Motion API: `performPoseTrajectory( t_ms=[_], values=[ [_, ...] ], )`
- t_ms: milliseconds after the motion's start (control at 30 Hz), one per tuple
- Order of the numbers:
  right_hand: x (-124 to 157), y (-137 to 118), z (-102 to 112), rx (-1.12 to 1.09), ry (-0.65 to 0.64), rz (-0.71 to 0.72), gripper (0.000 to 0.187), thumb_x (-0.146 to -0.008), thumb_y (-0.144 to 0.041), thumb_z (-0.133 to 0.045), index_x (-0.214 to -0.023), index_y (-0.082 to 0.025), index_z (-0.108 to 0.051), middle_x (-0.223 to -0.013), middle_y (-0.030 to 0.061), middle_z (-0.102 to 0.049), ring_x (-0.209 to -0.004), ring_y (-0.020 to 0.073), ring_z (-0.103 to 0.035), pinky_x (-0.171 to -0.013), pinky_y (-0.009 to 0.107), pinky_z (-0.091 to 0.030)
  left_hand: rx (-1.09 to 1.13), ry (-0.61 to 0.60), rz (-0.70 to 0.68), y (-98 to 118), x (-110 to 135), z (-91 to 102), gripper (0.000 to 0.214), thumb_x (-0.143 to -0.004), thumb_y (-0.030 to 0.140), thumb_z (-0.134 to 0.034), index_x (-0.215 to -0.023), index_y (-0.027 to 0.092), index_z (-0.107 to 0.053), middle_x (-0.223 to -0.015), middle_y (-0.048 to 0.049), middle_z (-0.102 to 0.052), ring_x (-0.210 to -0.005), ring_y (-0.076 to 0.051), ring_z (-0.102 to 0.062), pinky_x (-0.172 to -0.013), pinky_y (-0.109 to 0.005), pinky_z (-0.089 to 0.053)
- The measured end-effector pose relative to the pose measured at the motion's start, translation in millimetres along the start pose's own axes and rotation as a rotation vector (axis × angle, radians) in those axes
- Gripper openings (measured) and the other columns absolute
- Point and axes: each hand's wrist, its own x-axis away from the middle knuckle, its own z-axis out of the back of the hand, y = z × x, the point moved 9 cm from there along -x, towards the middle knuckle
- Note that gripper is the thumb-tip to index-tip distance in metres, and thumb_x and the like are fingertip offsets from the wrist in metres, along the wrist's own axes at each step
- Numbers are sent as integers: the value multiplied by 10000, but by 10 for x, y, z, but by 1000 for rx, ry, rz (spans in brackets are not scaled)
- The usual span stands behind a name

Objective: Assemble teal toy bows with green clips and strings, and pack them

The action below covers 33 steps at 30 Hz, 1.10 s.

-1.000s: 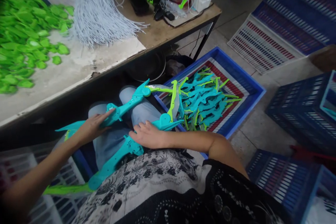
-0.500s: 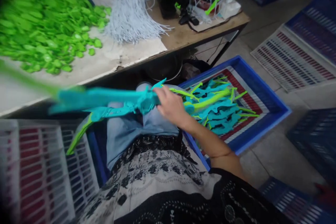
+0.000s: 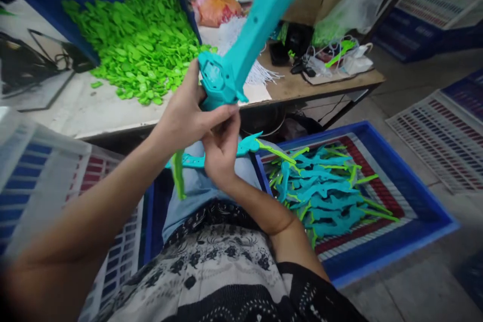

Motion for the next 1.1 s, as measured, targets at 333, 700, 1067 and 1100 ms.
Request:
performPoseTrajectory(
  t_ms=[333, 700, 1067, 1100],
  values=[
    [537, 225, 370, 390, -794, -249, 203, -878, -309, -537, -977, -237, -699, -804, 7, -727, -716, 152, -674, -675, 269, -530, -303, -768, 198, -1404, 1823, -1056, 948, -708, 426, -662, -1464, 120, -178, -928, -129, -684, -837, -295, -662, -695, -328, -477],
    [-1221, 1844, -1809, 1099, -861, 361, 314, -894, -212, -467, -1153, -107, -612, -1379, 146, -467, -1212, 301, -367, -972, 439, -340, -96, -343, 115, -1798, 1673, -1069, 491, -859, 414, -542, -1286, 184, -468, -1298, -157, -470, -1226, -291, -433, -1005, -438, -393],
    [-1327, 2132, -2021, 931, -897, 288, 245, -878, -245, -466, -1016, -129, -632, -1034, 120, -608, -953, 221, -503, -865, 351, -377, -281, -437, 236, -2328, 1321, -1357, 800, -824, 320, -568, -1467, 142, -129, -1059, -141, -579, -1039, -310, -531, -863, -424, -400],
    [-1286, 2112, -1927, 869, -887, 278, 231, -876, -261, -475, -993, -140, -633, -996, 96, -620, -921, 208, -512, -861, 337, -382, -289, -449, 253, -2347, 1303, -1355, 828, -814, 329, -580, -1469, 130, -114, -1057, -146, -583, -1034, -315, -535, -854, -424, -398]
  ],
)
